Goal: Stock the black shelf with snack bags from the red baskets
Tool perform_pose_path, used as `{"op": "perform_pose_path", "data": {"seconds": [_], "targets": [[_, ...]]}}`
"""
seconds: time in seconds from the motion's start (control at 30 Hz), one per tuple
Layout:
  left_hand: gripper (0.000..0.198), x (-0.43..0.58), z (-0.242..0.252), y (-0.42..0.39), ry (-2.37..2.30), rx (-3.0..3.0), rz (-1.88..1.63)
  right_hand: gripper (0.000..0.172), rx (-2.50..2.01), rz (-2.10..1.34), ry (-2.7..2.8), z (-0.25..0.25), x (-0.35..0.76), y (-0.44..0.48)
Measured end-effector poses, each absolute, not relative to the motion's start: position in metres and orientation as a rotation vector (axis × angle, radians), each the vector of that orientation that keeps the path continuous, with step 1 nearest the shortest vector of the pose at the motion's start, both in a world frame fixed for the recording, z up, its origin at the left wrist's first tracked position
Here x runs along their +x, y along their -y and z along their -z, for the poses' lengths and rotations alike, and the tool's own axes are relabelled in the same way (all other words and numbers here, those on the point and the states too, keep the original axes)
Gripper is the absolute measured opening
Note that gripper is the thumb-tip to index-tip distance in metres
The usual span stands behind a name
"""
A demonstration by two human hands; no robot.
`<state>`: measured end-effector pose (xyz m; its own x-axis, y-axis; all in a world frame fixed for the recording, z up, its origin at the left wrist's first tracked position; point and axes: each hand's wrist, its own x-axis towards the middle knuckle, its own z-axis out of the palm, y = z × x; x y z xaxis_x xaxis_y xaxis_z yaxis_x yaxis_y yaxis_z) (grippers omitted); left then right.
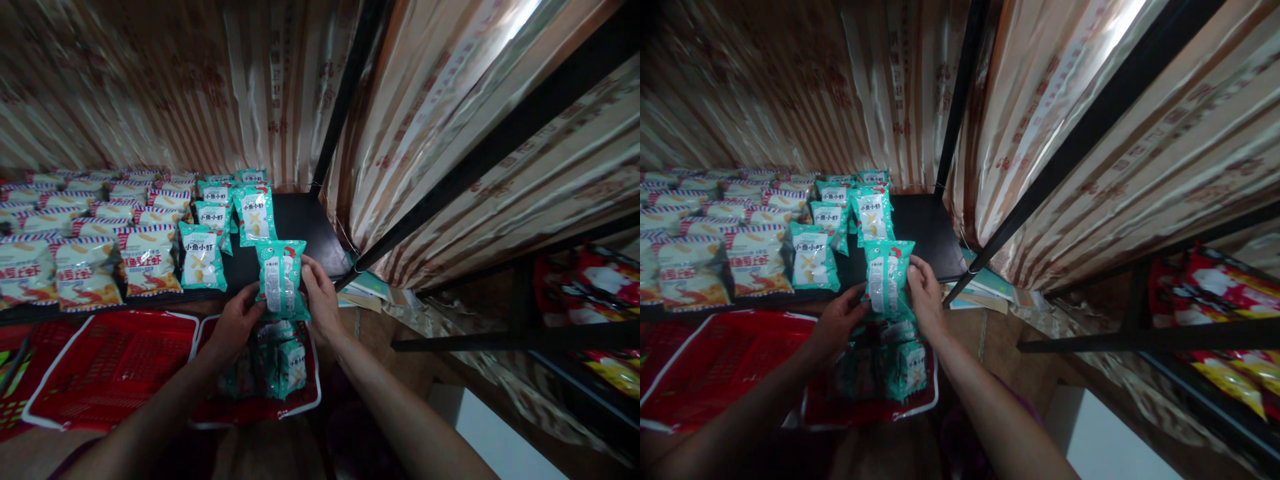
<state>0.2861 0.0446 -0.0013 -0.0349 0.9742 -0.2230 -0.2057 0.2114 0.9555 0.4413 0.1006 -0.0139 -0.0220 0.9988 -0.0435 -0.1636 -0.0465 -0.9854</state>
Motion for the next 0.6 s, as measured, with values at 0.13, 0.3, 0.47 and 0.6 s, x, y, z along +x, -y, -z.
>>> {"op": "perform_pose_path", "data": {"seconds": [0.13, 0.3, 0.47, 0.6], "targets": [[0.053, 0.2872, -0.0003, -0.0456, -1.214, 0.771, -1.21, 0.047, -1.023, -1.34, 1.097, 0.0138, 0.4416, -0.097], [0.049, 0.2876, -0.0032, -0.0492, -1.231, 0.681, -1.27, 0.048, -0.936, -1.391, 1.167, 0.0136, 0.4411, -0.0945], [0.047, 0.2872, -0.0007, -0.0512, -1.224, 0.689, -1.309, 0.061, -0.943, -1.418, 1.232, 0.0134, 0.4391, -0.0934], [0.045, 0.2871, 0.0011, -0.052, -1.223, 0.713, -1.349, 0.064, -0.942, -1.389, 1.269, 0.0158, 0.4386, -0.0928]]}}
